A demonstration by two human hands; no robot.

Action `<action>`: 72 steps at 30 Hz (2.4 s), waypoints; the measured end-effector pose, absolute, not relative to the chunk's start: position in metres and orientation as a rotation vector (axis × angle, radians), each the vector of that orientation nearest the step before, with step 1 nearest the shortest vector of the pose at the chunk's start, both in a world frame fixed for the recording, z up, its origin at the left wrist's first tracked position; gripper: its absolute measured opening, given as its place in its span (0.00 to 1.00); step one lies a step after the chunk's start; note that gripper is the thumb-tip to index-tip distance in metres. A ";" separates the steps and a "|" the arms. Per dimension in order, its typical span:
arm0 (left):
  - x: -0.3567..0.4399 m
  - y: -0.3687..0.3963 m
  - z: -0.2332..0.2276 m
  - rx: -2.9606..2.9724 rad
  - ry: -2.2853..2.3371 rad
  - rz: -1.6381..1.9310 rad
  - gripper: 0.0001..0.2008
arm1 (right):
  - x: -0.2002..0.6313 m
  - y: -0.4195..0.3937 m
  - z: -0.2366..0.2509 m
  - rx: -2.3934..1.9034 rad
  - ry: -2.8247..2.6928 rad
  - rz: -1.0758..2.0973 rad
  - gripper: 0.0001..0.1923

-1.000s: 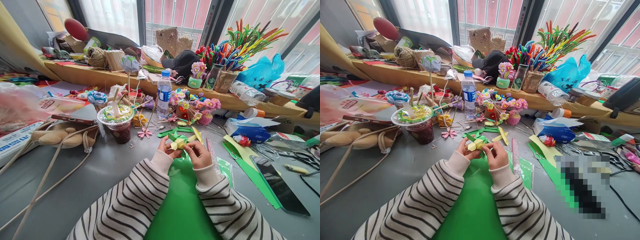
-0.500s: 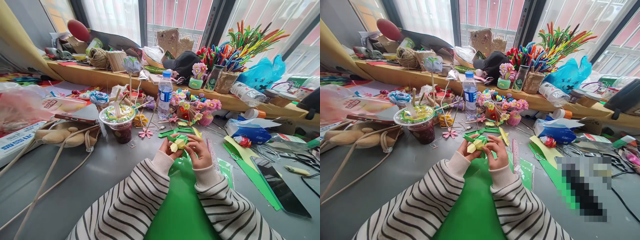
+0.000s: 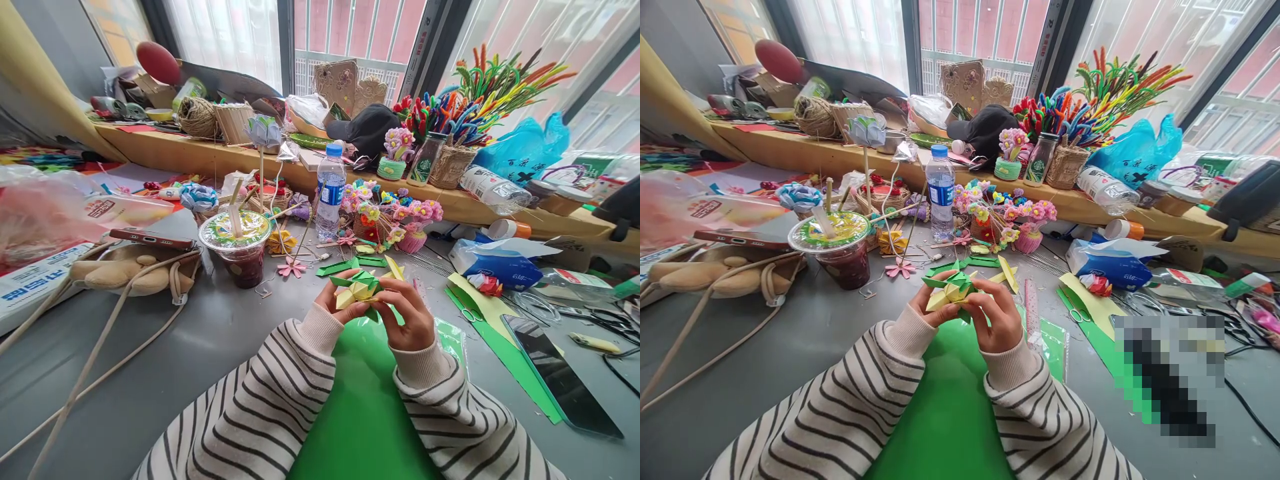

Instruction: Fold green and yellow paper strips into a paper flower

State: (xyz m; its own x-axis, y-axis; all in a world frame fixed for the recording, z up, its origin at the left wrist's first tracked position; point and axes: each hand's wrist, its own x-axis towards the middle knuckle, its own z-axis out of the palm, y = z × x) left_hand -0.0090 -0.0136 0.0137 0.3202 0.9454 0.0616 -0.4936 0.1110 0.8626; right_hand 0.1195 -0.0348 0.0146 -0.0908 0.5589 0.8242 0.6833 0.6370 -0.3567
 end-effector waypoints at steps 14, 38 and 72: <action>-0.007 -0.008 0.002 0.707 0.708 1.016 0.31 | 0.121 -0.032 0.011 -1.093 -1.738 -0.446 0.04; -0.003 -0.013 0.004 0.917 0.588 1.066 0.29 | 0.118 -0.030 0.007 -1.262 -1.615 -0.061 0.08; -0.004 -0.017 0.005 0.978 0.489 1.077 0.26 | 0.133 -0.022 0.007 -1.068 -1.729 0.080 0.03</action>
